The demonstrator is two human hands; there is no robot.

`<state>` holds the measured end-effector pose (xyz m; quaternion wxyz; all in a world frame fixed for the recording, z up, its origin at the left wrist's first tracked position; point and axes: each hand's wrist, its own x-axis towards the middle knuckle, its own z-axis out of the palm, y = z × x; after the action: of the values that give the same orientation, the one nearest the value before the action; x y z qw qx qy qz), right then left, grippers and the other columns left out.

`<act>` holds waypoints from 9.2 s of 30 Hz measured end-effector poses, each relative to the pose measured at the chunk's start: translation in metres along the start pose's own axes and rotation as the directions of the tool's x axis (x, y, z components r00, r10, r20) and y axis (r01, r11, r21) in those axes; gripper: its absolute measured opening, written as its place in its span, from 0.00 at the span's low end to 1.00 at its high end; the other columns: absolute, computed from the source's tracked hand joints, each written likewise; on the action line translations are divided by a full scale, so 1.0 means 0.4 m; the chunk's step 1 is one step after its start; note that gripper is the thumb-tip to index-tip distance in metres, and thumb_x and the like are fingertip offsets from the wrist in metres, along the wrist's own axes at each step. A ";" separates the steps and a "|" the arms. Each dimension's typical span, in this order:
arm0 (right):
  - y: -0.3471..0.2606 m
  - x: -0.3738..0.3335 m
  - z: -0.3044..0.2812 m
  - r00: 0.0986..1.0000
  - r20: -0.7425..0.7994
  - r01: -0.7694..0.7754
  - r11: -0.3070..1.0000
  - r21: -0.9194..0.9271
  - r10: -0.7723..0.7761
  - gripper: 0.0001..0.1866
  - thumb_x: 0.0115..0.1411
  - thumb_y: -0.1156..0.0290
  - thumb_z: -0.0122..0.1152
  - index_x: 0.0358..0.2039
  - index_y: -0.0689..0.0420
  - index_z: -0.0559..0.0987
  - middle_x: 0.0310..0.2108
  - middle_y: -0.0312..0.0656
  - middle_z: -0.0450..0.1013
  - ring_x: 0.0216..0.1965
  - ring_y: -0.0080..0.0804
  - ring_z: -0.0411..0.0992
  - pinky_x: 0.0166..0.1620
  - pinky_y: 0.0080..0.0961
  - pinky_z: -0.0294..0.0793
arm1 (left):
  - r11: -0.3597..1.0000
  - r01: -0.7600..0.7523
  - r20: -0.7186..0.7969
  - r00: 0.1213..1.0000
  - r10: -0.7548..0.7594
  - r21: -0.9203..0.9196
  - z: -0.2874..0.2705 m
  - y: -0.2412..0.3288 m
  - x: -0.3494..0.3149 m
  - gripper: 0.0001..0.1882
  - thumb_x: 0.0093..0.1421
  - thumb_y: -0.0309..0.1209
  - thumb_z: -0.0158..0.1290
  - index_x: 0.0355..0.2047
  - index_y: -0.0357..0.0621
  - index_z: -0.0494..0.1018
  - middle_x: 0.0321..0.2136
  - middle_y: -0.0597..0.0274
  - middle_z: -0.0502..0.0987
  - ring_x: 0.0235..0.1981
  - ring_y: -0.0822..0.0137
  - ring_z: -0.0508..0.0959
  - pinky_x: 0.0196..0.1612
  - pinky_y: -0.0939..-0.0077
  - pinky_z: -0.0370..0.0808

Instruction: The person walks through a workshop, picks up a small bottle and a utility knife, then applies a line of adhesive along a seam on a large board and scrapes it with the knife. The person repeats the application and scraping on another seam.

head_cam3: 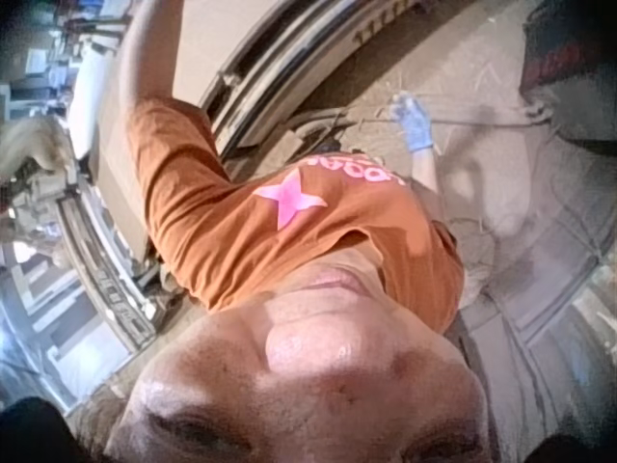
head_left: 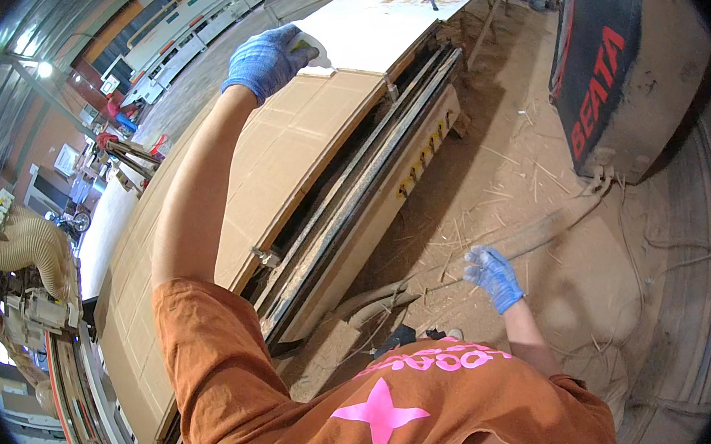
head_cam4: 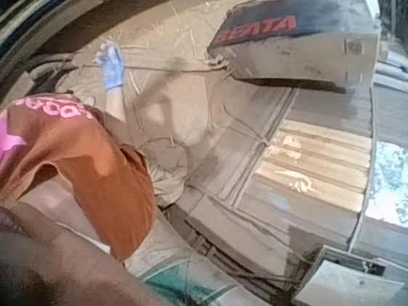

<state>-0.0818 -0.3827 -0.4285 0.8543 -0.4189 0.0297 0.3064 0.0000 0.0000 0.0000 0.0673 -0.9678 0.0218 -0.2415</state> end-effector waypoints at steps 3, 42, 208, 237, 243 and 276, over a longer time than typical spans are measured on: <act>-0.009 -0.010 0.006 0.998 -0.054 -0.017 1.000 0.017 0.018 0.16 0.62 0.62 0.58 0.49 0.51 0.74 0.44 0.42 0.76 0.37 0.36 0.76 0.41 0.37 0.79 | 1.000 0.012 -0.029 1.000 -0.011 0.028 0.037 0.009 0.007 0.16 0.57 0.46 0.55 0.40 0.50 0.77 0.36 0.52 0.80 0.38 0.50 0.79 0.41 0.61 0.76; -0.557 0.808 -0.006 0.844 -0.062 0.402 0.707 -0.582 -0.532 0.15 0.59 0.70 0.61 0.45 0.61 0.76 0.38 0.34 0.74 0.40 0.22 0.70 0.47 0.22 0.71 | -0.343 0.643 0.113 0.370 0.922 0.685 1.135 0.509 0.230 0.17 0.64 0.48 0.45 0.40 0.51 0.74 0.24 0.76 0.75 0.19 0.80 0.71 0.31 0.73 0.74; -5.720 9.863 -2.397 0.882 -0.272 -0.333 0.102 -0.937 0.385 0.20 0.55 0.66 0.58 0.46 0.65 0.77 0.28 0.47 0.76 0.24 0.32 0.72 0.29 0.31 0.71 | -0.263 0.953 0.718 -0.076 -0.691 -0.153 6.442 -0.221 8.488 0.20 0.58 0.42 0.53 0.44 0.40 0.75 0.40 0.48 0.79 0.43 0.57 0.78 0.47 0.67 0.73; -6.287 11.353 -2.724 0.685 -0.698 -0.511 0.820 -0.257 0.208 0.09 0.57 0.67 0.55 0.40 0.47 0.75 0.24 0.38 0.73 0.19 0.35 0.69 0.18 0.36 0.66 | 0.310 0.796 0.666 0.605 -0.436 -0.520 7.736 -1.255 10.927 0.22 0.59 0.45 0.50 0.47 0.44 0.73 0.46 0.49 0.77 0.49 0.50 0.76 0.51 0.62 0.70; -6.697 11.853 -2.795 0.705 -0.645 -0.555 0.796 -0.243 0.295 0.14 0.54 0.66 0.60 0.42 0.48 0.74 0.28 0.36 0.74 0.21 0.31 0.70 0.20 0.32 0.68 | 0.378 0.896 0.857 0.374 -0.355 -0.234 7.883 -1.133 11.066 0.23 0.58 0.46 0.51 0.49 0.46 0.74 0.47 0.50 0.77 0.50 0.52 0.75 0.52 0.62 0.70; -8.164 13.928 -3.342 0.665 -0.690 -0.684 0.605 -0.408 0.286 0.13 0.59 0.55 0.55 0.37 0.49 0.74 0.30 0.41 0.75 0.25 0.37 0.71 0.25 0.38 0.70 | 0.120 0.985 0.883 0.166 -0.440 -0.125 9.047 -1.025 13.037 0.22 0.57 0.46 0.48 0.47 0.49 0.76 0.48 0.49 0.76 0.51 0.52 0.75 0.53 0.60 0.70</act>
<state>6.4994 -0.0922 -0.7290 0.4847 -0.7261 0.2908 0.3915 6.3076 0.4493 -0.6841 -0.4506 -0.7614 -0.4394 0.1554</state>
